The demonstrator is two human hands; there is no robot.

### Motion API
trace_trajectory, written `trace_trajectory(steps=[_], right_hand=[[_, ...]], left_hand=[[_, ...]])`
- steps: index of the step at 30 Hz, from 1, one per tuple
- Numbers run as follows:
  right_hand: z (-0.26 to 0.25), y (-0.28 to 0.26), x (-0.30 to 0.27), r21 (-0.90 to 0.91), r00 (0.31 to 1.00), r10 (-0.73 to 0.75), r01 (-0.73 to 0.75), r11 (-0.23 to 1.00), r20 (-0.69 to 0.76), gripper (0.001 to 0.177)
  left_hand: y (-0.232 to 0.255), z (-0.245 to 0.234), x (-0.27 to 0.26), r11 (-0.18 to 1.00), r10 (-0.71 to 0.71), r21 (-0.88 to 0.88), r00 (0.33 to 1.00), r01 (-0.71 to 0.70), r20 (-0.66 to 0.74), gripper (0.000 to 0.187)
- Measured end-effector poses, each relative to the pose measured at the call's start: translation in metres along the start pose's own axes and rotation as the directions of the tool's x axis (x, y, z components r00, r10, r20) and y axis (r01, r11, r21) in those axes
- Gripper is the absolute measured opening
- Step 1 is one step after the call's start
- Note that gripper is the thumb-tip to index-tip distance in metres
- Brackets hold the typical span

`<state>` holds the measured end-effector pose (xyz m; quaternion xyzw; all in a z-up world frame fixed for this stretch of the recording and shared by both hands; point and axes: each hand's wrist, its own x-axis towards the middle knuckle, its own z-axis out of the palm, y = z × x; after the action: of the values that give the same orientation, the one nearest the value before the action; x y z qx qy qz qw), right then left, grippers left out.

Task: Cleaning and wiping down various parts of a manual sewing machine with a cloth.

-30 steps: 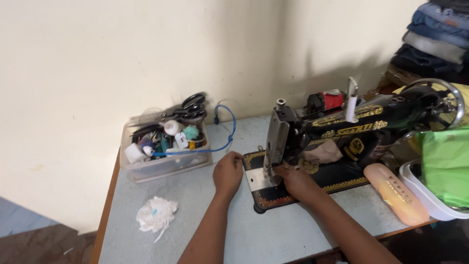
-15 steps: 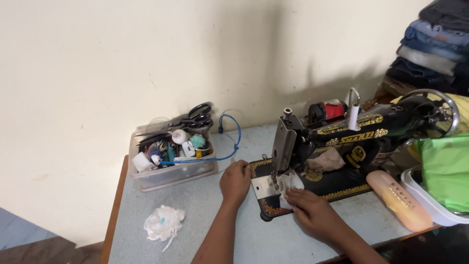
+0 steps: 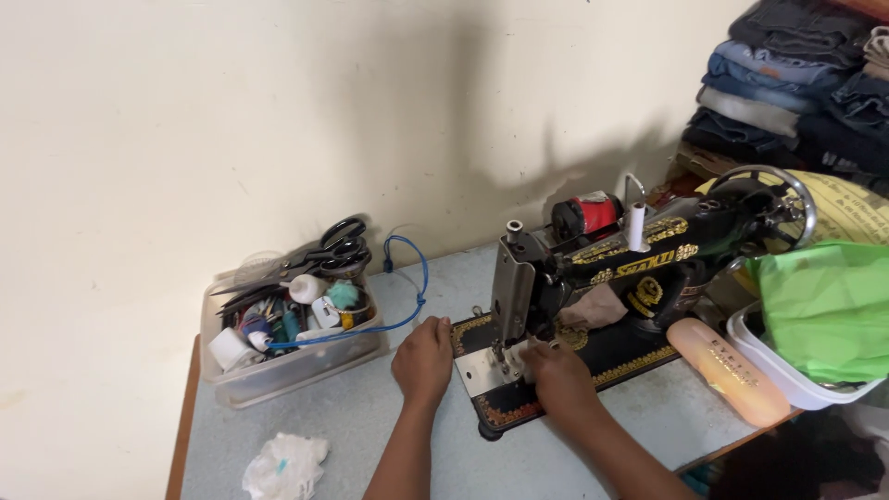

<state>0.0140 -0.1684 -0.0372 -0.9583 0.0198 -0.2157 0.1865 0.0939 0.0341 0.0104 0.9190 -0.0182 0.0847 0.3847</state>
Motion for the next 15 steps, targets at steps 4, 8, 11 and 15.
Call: trace_trajectory(steps=[4, 8, 11, 15], right_hand=[[0.003, 0.057, 0.067, 0.222, 0.993, 0.118, -0.111, 0.969, -0.018, 0.021], [0.065, 0.135, 0.116, -0.006, 0.954, 0.292, -0.293, 0.956, -0.068, 0.020], [0.088, 0.130, 0.103, 0.003, 0.984, 0.175, -0.175, 0.985, -0.032, 0.026], [0.148, 0.161, 0.090, 0.294, 0.970, -0.202, 0.233, 0.927, -0.134, 0.038]], left_hand=[[-0.004, 0.004, -0.002, 1.000, -0.002, -0.006, 1.000, 0.002, -0.005, 0.037], [-0.008, 0.002, 0.001, 0.999, 0.038, -0.009, 0.998, -0.038, -0.043, 0.035], [-0.002, 0.002, 0.000, 1.000, 0.023, -0.019, 0.999, -0.024, -0.029, 0.034], [-0.007, 0.002, -0.004, 0.997, 0.036, -0.064, 0.999, -0.037, -0.021, 0.031]])
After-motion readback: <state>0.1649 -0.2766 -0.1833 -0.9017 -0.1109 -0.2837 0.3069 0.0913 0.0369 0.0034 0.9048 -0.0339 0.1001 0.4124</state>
